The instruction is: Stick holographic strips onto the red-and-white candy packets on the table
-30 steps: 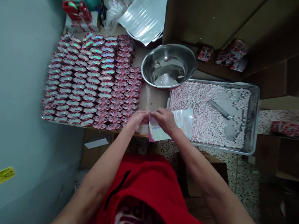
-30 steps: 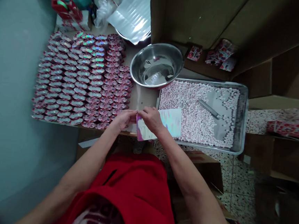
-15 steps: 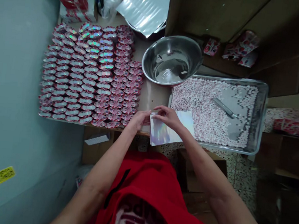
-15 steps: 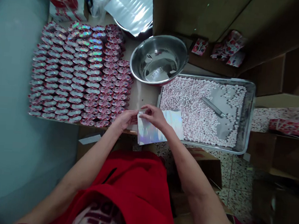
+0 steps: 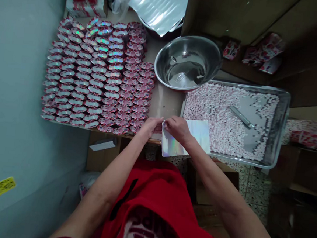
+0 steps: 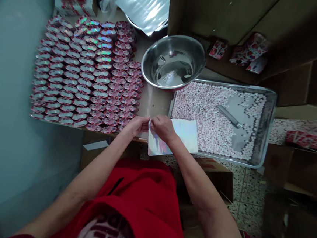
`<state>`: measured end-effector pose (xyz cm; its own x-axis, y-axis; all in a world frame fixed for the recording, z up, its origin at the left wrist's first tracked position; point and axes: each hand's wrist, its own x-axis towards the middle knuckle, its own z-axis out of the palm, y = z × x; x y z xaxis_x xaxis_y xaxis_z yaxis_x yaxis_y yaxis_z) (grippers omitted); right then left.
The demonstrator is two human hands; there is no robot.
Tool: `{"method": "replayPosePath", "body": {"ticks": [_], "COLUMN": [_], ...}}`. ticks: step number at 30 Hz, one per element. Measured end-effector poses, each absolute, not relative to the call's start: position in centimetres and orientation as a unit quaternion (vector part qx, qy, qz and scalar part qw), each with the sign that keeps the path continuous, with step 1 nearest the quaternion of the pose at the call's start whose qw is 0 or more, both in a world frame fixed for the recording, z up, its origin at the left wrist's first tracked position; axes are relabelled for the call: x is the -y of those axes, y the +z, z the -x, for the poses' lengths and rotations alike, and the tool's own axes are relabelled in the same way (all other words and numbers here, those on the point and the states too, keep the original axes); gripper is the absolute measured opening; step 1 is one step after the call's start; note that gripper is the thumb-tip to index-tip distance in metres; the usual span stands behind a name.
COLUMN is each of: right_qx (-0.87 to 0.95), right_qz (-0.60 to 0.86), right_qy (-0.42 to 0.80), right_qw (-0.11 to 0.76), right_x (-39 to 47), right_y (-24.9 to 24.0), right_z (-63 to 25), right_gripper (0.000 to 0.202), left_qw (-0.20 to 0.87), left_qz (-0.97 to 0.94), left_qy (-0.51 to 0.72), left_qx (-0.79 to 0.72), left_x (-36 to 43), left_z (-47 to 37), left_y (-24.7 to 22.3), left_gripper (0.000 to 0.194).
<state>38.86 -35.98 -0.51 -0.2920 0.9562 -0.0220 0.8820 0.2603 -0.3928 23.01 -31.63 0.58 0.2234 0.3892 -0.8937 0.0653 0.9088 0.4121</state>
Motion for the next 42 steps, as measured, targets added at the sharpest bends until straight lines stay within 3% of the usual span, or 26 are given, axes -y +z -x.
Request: {"method": "replayPosePath", "body": {"ticks": [3, 6, 8, 11, 14, 16, 18, 21, 23, 30, 42], "right_qx": [0.755, 0.68, 0.544, 0.248, 0.053, 0.003, -0.014, -0.001, 0.024, 0.095, 0.107], "right_qz": [0.606, 0.609, 0.632, 0.653, 0.614, 0.595, 0.59, 0.598, 0.608, 0.603, 0.547], "right_qy": [0.196, 0.315, 0.429, 0.561, 0.605, 0.607, 0.608, 0.609, 0.611, 0.684, 0.768], "right_qw": [0.157, 0.26, 0.347, 0.444, 0.504, 0.526, 0.531, 0.521, 0.506, 0.4, 0.315], "right_x": [36.5, 38.0, 39.4, 41.0, 41.0, 40.4, 39.8, 39.3, 39.2, 39.2, 39.1], "right_y": [-0.6, 0.8, 3.0, 6.8, 9.4, 9.8, 9.5, 8.5, 7.9, 7.1, 6.6], "right_z": [-38.9, -38.5, -38.0, -37.2, -36.9, -36.8, -36.6, -35.7, -34.8, -32.1, -27.7], "right_gripper": [0.014, 0.01, 0.006, 0.018, 0.028, 0.032, 0.034, 0.035, 0.034, 0.035, 0.034], "left_qw": [0.739, 0.715, 0.704, 0.628, 0.499, 0.469, 0.544, 0.737, 0.79, 0.748, 0.673], "left_qz": [-0.222, -0.251, -0.273, -0.409, -0.549, -0.55, -0.478, -0.303, -0.234, -0.319, -0.392], "left_qy": [0.126, 0.148, 0.167, 0.206, 0.266, 0.318, 0.327, 0.248, 0.229, 0.218, 0.248], "left_qx": [-0.624, -0.635, -0.634, -0.629, -0.616, -0.613, -0.607, -0.55, -0.519, -0.539, -0.577], "left_x": [31.6, 30.7, 29.5, 27.5, 26.7, 27.4, 29.0, 31.9, 33.4, 34.6, 36.0], "left_z": [-23.2, -23.7, -24.2, -25.3, -25.6, -24.7, -23.0, -20.0, -18.4, -15.5, -10.4], "left_y": [0.2, -0.5, -1.3, -2.2, -1.7, -0.4, 1.6, 4.6, 6.1, 7.9, 7.2], "left_gripper": [0.028, 0.031, 0.03, 0.028, 0.014, 0.027, 0.042, 0.069, 0.07, 0.033, 0.021]}}
